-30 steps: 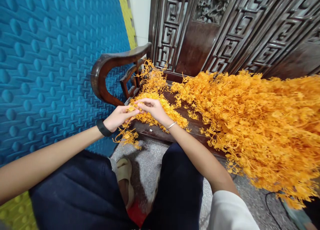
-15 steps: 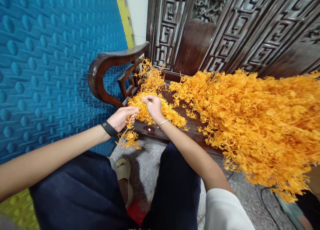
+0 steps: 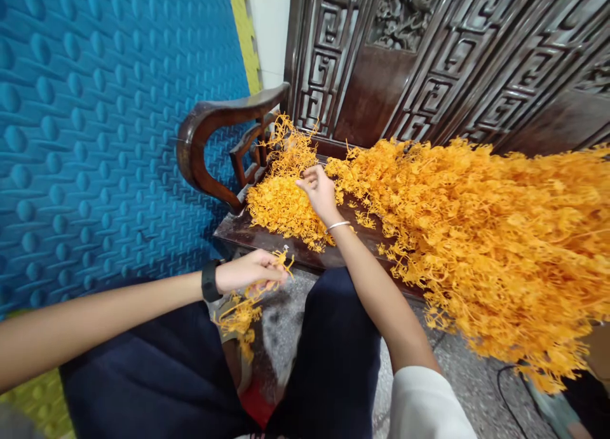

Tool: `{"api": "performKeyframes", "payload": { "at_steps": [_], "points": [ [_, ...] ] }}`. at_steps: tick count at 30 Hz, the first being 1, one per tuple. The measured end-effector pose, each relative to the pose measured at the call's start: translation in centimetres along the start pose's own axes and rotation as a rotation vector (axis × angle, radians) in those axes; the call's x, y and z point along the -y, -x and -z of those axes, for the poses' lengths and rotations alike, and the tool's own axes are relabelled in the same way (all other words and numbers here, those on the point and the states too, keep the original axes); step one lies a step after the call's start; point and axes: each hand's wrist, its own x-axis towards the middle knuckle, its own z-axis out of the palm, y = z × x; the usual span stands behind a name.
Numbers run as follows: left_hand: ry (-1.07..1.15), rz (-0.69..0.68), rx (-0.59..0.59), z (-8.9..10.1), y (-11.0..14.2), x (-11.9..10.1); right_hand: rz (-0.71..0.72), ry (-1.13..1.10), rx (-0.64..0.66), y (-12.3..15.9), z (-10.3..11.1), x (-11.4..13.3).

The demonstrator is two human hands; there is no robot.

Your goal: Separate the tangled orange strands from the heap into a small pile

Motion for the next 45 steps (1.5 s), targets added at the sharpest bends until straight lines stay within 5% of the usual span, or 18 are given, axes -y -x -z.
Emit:
{"api": "performKeyframes", "payload": {
  "at_steps": [5, 11, 16, 20, 30, 40, 45],
  "points": [
    [-0.064, -0.035, -0.139, 2.2, -1.3, -0.4, 0.180, 0.207, 0.230, 1.0, -1.9, 0.4],
    [-0.184, -0.162, -0.131, 4.3, -1.2, -1.1, 0.262, 0.431, 0.401, 0.9, -2.3, 0.2],
    [-0.185, -0.160, -0.137, 5.9, -1.2, -1.3, 0.124, 0.042, 0.367, 1.8, -2.2, 2.6],
    [-0.197, -0.147, -0.175, 6.8, -1.3, -1.6, -0.082, -0.321, 0.650, 2.7, -1.3, 4.9],
    [-0.204, -0.083, -0.180, 7.1, -1.1, -1.8, -0.196, -0.448, 0.897, 3.2, -1.1, 4.8],
    [-0.159, -0.115, -0.236, 6.5, -0.8, -2.3, -0.251, -0.546, 0.687, 3.3, -1.8, 4.3],
    [-0.112, -0.045, -0.281, 6.7, -1.1, -2.1, -0.211, -0.502, 0.742, 3.3, -1.8, 5.0]
  ]
}}
